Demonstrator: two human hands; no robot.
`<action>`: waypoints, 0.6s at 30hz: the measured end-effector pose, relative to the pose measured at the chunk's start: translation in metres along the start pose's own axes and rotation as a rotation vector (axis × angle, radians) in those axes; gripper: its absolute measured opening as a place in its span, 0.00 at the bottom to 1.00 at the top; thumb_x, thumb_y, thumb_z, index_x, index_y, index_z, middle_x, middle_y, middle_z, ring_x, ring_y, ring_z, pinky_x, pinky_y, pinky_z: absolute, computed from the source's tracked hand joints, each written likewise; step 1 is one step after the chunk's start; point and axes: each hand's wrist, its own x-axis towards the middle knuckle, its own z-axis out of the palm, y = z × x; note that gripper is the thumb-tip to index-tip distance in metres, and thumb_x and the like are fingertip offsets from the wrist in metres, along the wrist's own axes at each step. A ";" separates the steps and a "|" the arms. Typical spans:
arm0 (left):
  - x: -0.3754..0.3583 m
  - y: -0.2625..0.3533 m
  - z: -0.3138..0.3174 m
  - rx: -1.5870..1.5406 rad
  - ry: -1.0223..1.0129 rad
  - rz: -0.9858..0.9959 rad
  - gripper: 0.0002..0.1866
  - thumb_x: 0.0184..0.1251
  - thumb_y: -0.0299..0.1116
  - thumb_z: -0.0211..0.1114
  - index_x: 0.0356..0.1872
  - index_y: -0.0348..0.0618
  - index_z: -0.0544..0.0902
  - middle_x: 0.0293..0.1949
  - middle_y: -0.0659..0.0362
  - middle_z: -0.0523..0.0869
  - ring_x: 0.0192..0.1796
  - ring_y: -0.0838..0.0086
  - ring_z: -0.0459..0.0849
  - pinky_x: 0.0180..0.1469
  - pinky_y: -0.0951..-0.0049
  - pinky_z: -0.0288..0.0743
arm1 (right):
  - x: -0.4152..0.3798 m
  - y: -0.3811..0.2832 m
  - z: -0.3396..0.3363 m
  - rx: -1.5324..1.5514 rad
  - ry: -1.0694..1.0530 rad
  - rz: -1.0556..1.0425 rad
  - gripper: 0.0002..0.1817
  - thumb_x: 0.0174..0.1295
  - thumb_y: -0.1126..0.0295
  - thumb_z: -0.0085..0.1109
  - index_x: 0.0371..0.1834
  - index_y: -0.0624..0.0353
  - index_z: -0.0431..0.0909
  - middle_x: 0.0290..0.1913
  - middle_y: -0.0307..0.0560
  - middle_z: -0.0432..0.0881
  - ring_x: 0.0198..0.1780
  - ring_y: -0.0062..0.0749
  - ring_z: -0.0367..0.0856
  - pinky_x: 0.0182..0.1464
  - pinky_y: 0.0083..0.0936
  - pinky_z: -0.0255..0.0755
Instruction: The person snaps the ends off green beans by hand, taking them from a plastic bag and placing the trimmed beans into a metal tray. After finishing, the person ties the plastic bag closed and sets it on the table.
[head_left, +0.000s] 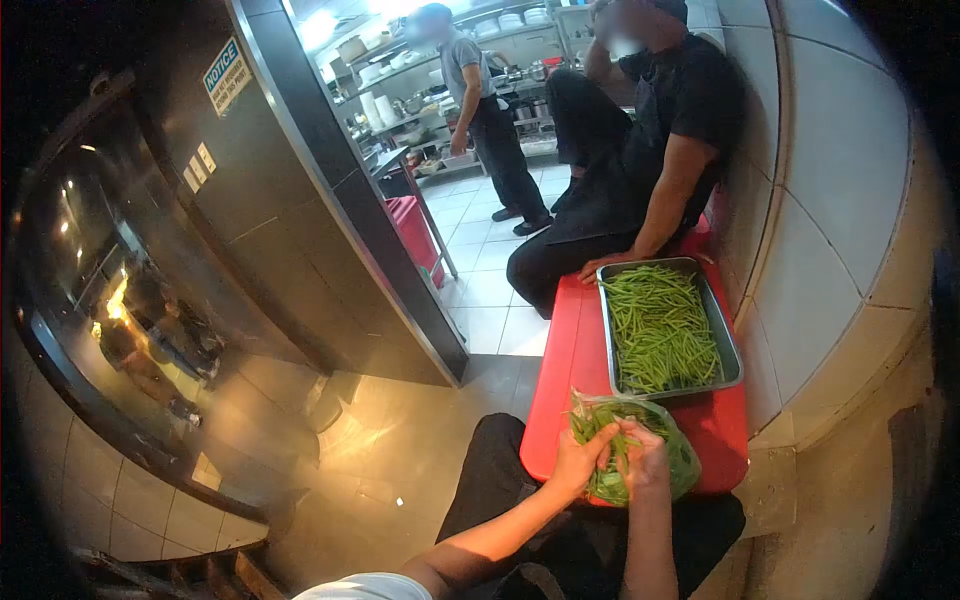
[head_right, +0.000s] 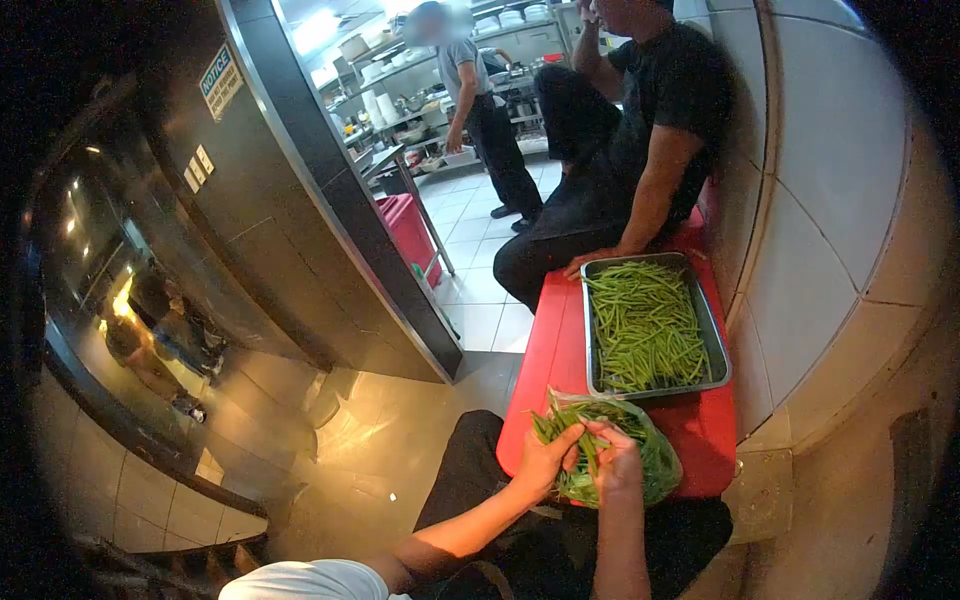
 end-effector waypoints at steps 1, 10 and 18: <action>0.001 0.003 0.001 -0.068 0.018 -0.001 0.08 0.75 0.32 0.64 0.45 0.37 0.83 0.20 0.64 0.78 0.18 0.83 0.70 0.22 0.79 0.63 | 0.013 -0.003 -0.020 0.059 -0.042 0.034 0.06 0.67 0.74 0.61 0.43 0.66 0.81 0.35 0.44 0.82 0.28 0.22 0.77 0.32 0.19 0.72; 0.021 0.032 -0.020 -0.195 0.022 -0.051 0.14 0.77 0.38 0.62 0.47 0.34 0.84 0.20 0.65 0.75 0.18 0.84 0.67 0.22 0.80 0.61 | -0.023 -0.031 0.010 -0.814 -0.054 -0.338 0.06 0.62 0.72 0.66 0.34 0.65 0.85 0.29 0.42 0.82 0.25 0.23 0.78 0.28 0.20 0.73; 0.023 0.033 -0.029 -0.198 0.050 -0.121 0.13 0.76 0.38 0.63 0.49 0.37 0.82 0.34 0.60 0.87 0.19 0.85 0.68 0.22 0.80 0.63 | -0.022 -0.020 0.001 -1.551 -0.036 -0.689 0.09 0.61 0.71 0.66 0.36 0.68 0.85 0.36 0.55 0.87 0.36 0.43 0.87 0.38 0.35 0.78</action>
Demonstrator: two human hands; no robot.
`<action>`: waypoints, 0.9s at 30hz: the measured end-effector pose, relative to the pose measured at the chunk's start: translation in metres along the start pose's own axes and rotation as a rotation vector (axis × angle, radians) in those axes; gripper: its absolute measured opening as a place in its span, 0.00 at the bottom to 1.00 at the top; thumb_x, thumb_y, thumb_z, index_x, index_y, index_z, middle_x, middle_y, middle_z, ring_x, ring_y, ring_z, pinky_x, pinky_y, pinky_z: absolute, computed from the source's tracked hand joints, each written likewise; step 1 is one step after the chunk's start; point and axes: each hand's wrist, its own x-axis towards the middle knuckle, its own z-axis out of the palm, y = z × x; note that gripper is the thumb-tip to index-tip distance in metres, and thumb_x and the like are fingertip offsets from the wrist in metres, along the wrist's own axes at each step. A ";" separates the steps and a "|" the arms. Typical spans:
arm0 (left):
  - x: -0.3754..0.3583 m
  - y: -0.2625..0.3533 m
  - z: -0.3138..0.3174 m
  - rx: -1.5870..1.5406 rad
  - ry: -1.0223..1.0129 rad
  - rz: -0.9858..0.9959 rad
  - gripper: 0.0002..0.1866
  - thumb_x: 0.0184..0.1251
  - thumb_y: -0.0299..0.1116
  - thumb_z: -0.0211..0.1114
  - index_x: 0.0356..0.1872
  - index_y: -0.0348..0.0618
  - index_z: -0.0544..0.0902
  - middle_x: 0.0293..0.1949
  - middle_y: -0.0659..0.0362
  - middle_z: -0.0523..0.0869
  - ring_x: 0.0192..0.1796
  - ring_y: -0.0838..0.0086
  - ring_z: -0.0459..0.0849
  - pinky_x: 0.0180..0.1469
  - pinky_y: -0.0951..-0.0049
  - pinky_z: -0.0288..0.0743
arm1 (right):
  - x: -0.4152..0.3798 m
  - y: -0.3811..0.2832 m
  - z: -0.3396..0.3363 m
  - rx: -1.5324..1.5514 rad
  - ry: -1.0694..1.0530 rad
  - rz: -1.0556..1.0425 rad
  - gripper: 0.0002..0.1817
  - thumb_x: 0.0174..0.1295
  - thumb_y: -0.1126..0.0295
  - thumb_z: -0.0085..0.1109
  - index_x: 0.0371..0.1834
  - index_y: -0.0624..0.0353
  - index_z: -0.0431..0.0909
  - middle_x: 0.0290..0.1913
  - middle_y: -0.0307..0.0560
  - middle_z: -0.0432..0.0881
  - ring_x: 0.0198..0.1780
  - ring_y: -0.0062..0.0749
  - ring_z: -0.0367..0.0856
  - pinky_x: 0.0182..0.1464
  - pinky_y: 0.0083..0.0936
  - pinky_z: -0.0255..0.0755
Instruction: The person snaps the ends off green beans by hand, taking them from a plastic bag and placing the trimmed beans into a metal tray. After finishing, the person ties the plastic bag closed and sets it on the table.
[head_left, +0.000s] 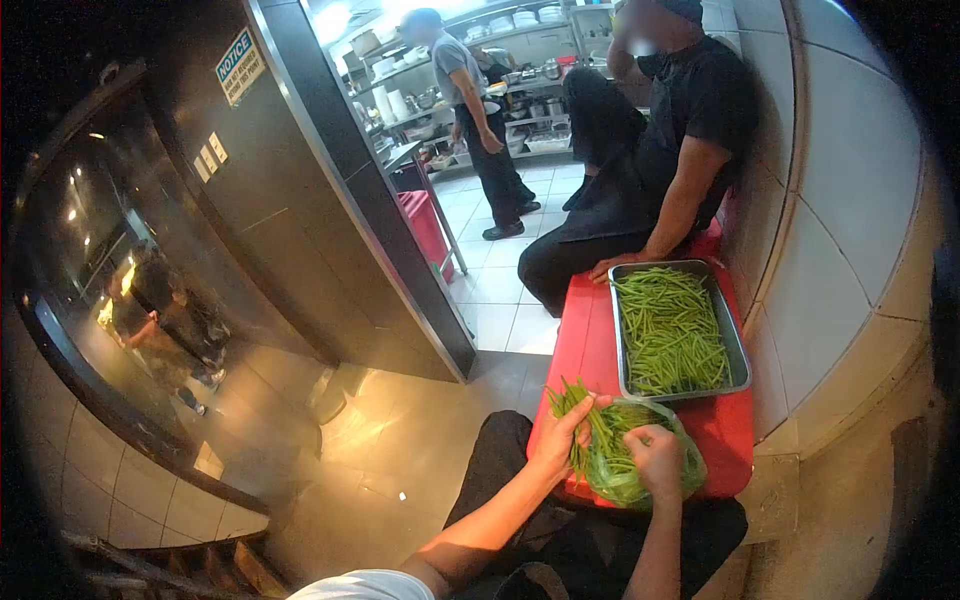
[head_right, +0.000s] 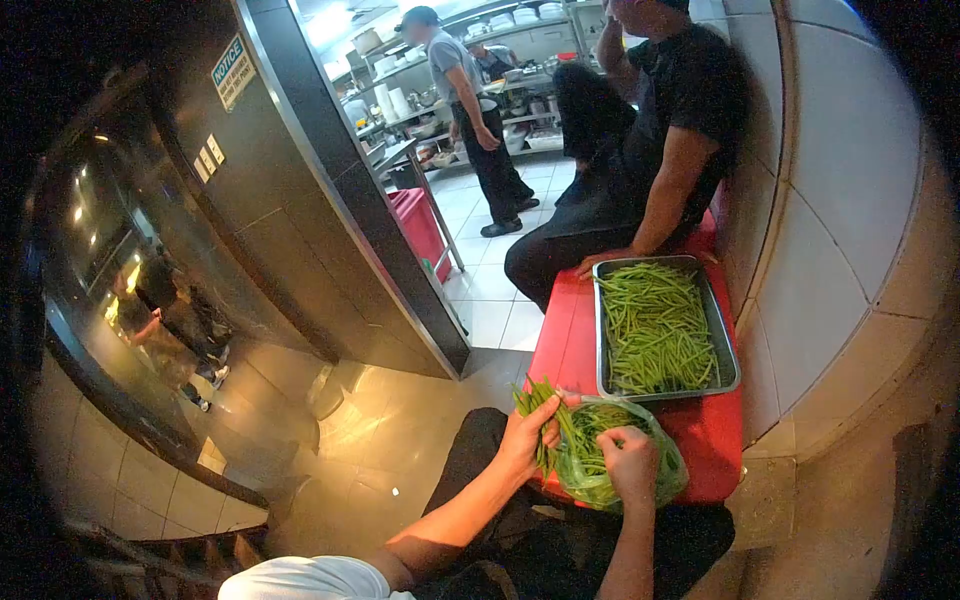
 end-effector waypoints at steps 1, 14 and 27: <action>-0.001 0.000 -0.001 0.003 -0.004 0.007 0.13 0.76 0.38 0.63 0.50 0.37 0.82 0.37 0.58 0.88 0.19 0.85 0.69 0.22 0.80 0.64 | 0.001 -0.003 0.001 0.045 0.040 0.045 0.09 0.62 0.71 0.65 0.37 0.68 0.85 0.37 0.55 0.87 0.36 0.42 0.87 0.39 0.34 0.78; 0.001 -0.010 0.008 0.137 -0.082 0.011 0.15 0.75 0.35 0.64 0.55 0.37 0.84 0.36 0.62 0.87 0.22 0.87 0.70 0.23 0.83 0.62 | -0.001 -0.041 0.021 0.618 -0.206 0.089 0.10 0.70 0.71 0.59 0.44 0.69 0.80 0.32 0.42 0.85 0.34 0.22 0.81 0.40 0.24 0.74; -0.001 -0.010 0.007 0.336 -0.084 -0.067 0.17 0.74 0.36 0.65 0.58 0.41 0.85 0.25 0.69 0.78 0.20 0.86 0.67 0.21 0.81 0.61 | -0.003 -0.044 0.021 0.360 -0.218 0.105 0.09 0.72 0.70 0.55 0.42 0.67 0.77 0.29 0.48 0.84 0.30 0.32 0.82 0.37 0.31 0.73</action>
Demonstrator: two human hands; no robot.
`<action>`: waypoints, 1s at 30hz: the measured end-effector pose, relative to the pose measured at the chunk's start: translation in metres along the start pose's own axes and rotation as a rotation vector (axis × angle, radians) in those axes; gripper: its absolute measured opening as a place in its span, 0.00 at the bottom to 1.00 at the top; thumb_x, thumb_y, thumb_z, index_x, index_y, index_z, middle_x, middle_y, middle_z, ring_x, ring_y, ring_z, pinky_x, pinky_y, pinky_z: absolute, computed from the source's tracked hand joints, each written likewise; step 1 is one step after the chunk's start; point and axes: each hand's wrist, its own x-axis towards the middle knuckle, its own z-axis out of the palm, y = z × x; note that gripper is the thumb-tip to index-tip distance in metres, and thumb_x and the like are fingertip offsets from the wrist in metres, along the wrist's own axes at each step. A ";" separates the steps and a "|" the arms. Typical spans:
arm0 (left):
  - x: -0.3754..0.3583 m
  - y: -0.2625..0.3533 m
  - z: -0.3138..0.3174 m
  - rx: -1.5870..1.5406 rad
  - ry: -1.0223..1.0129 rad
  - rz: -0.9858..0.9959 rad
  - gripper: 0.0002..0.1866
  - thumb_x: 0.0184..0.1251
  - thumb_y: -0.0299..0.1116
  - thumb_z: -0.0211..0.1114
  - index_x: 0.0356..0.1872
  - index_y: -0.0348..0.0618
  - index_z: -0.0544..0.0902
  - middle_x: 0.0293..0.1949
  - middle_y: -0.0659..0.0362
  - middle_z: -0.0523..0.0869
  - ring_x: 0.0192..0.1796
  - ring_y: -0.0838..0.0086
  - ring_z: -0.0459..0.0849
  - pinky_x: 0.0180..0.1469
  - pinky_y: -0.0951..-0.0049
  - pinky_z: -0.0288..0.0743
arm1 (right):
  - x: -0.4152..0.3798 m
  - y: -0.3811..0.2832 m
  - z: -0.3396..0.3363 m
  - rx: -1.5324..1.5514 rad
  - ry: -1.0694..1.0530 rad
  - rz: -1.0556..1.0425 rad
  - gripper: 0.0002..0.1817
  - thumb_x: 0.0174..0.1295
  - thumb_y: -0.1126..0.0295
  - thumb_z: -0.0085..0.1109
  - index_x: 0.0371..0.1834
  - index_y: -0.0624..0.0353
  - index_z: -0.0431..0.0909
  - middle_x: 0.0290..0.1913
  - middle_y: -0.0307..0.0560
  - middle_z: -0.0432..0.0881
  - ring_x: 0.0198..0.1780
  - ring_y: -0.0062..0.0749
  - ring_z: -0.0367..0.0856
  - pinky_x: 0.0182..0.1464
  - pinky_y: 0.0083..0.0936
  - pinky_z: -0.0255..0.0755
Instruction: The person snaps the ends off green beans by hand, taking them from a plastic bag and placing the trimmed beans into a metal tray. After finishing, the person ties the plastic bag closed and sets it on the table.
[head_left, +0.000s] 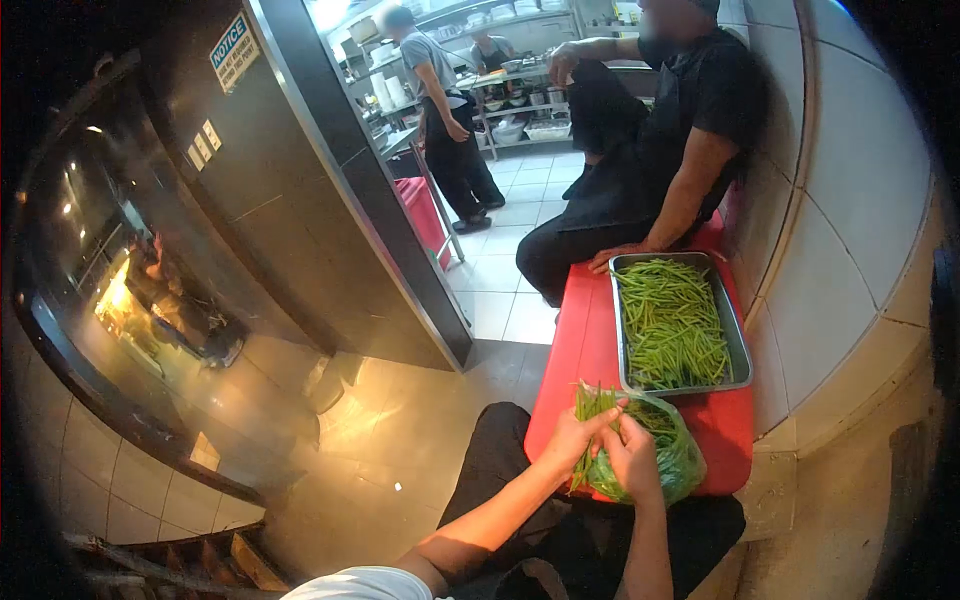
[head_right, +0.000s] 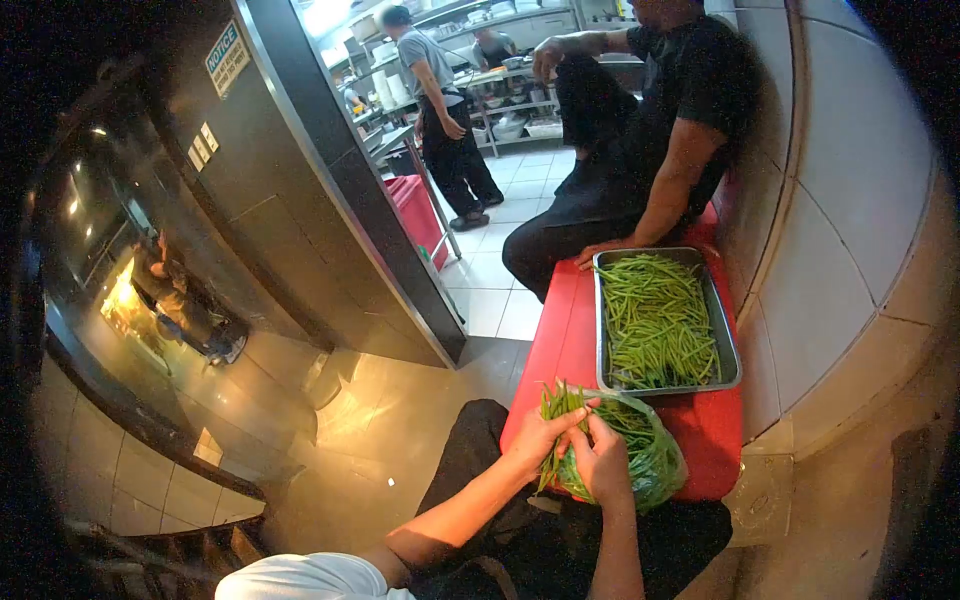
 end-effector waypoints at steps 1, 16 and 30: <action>0.000 -0.001 0.000 0.009 0.005 0.002 0.16 0.74 0.37 0.65 0.57 0.40 0.86 0.25 0.69 0.78 0.20 0.86 0.66 0.21 0.80 0.61 | 0.000 0.002 0.000 -0.050 0.011 -0.017 0.10 0.72 0.69 0.54 0.42 0.67 0.77 0.29 0.50 0.83 0.30 0.37 0.82 0.37 0.34 0.73; -0.004 0.005 -0.002 0.009 -0.035 -0.022 0.18 0.73 0.43 0.65 0.51 0.38 0.88 0.24 0.67 0.79 0.21 0.84 0.70 0.22 0.79 0.62 | -0.004 -0.009 0.008 -0.227 0.060 -0.135 0.11 0.78 0.67 0.45 0.41 0.64 0.70 0.27 0.53 0.83 0.34 0.57 0.84 0.37 0.49 0.72; -0.004 0.006 0.001 -0.124 -0.086 -0.094 0.18 0.73 0.42 0.63 0.52 0.39 0.87 0.26 0.68 0.80 0.19 0.85 0.67 0.22 0.80 0.60 | -0.004 -0.009 0.009 -0.360 0.137 -0.203 0.11 0.79 0.65 0.42 0.45 0.61 0.72 0.23 0.47 0.83 0.29 0.51 0.85 0.32 0.45 0.74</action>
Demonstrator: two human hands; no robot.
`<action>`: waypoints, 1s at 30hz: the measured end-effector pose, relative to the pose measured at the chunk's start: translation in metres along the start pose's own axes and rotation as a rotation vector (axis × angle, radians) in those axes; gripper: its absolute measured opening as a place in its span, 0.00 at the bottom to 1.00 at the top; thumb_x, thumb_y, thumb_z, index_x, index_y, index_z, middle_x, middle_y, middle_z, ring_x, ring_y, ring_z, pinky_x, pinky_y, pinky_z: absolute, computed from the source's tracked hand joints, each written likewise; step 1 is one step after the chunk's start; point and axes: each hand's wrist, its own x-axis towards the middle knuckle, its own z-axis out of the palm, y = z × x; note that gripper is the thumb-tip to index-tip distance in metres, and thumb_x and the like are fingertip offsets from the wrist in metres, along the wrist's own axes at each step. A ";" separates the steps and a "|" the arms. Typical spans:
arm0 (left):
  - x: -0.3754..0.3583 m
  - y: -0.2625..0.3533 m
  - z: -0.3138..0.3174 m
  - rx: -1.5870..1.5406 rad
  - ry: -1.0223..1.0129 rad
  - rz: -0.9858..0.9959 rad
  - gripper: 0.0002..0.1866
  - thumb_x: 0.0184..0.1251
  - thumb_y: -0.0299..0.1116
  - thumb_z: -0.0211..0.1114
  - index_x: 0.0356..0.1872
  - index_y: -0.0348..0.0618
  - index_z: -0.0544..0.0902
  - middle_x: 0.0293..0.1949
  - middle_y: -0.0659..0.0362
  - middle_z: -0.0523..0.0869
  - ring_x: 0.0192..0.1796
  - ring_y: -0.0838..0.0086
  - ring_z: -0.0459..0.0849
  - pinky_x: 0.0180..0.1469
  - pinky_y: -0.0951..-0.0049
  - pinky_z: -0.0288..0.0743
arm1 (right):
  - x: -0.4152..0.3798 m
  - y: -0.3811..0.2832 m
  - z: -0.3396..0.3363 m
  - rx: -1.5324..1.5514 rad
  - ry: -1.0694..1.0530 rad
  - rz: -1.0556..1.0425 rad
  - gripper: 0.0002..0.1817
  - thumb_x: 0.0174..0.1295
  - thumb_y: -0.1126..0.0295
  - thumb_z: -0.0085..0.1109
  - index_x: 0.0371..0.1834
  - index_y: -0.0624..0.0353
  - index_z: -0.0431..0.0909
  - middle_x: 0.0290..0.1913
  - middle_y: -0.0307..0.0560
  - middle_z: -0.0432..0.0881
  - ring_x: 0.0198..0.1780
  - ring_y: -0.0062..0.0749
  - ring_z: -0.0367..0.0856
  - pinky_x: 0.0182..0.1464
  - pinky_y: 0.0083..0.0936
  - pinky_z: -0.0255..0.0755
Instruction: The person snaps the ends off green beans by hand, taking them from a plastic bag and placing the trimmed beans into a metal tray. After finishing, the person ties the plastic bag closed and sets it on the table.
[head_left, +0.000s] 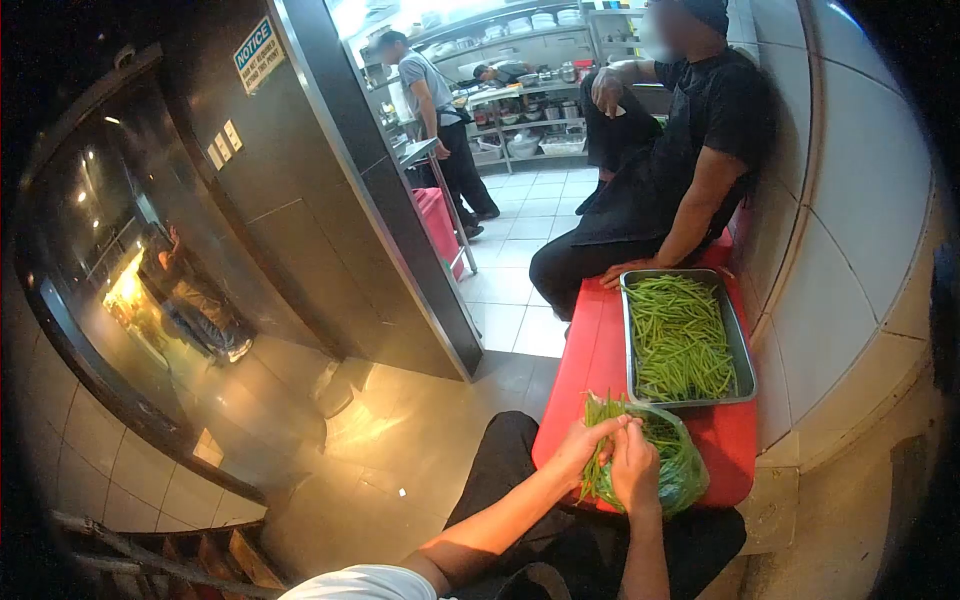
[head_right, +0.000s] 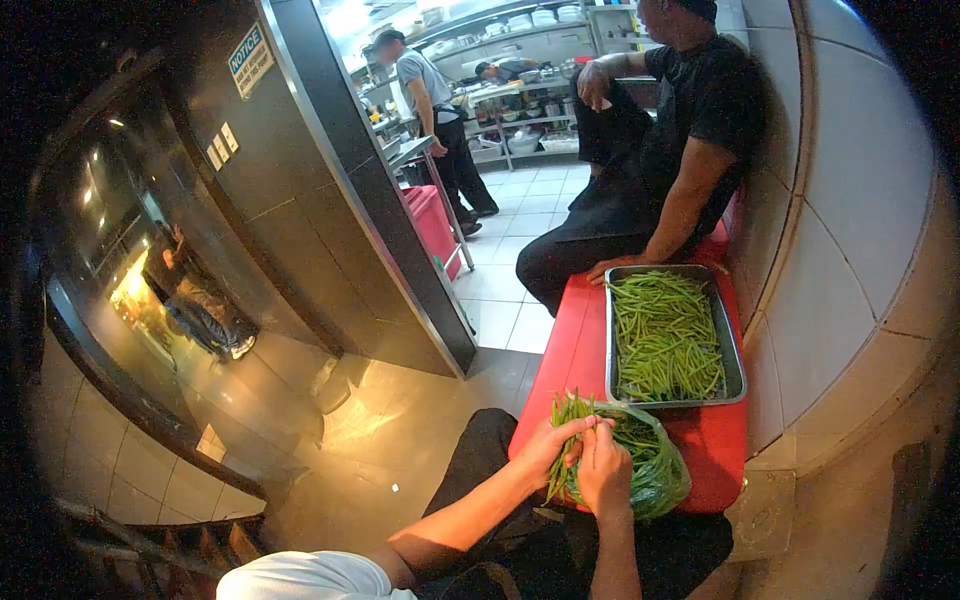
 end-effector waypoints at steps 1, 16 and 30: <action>0.000 -0.001 -0.001 -0.010 -0.008 -0.003 0.18 0.73 0.42 0.63 0.52 0.39 0.87 0.26 0.68 0.80 0.19 0.85 0.67 0.22 0.80 0.59 | 0.000 -0.001 0.000 0.005 0.003 -0.001 0.11 0.79 0.65 0.43 0.44 0.61 0.72 0.22 0.46 0.83 0.28 0.50 0.85 0.32 0.44 0.74; 0.003 -0.003 -0.008 -0.227 -0.075 -0.121 0.19 0.73 0.41 0.64 0.54 0.36 0.84 0.30 0.67 0.83 0.18 0.85 0.66 0.20 0.81 0.58 | 0.000 0.005 0.002 0.088 0.017 -0.015 0.13 0.79 0.65 0.43 0.44 0.61 0.76 0.22 0.45 0.85 0.28 0.45 0.86 0.33 0.41 0.76; 0.001 -0.004 -0.006 -0.164 0.035 -0.071 0.13 0.71 0.39 0.68 0.47 0.42 0.83 0.27 0.66 0.79 0.18 0.84 0.69 0.19 0.80 0.59 | 0.001 0.005 -0.001 -0.010 0.052 -0.048 0.11 0.76 0.67 0.48 0.45 0.65 0.76 0.29 0.63 0.81 0.34 0.63 0.83 0.33 0.50 0.72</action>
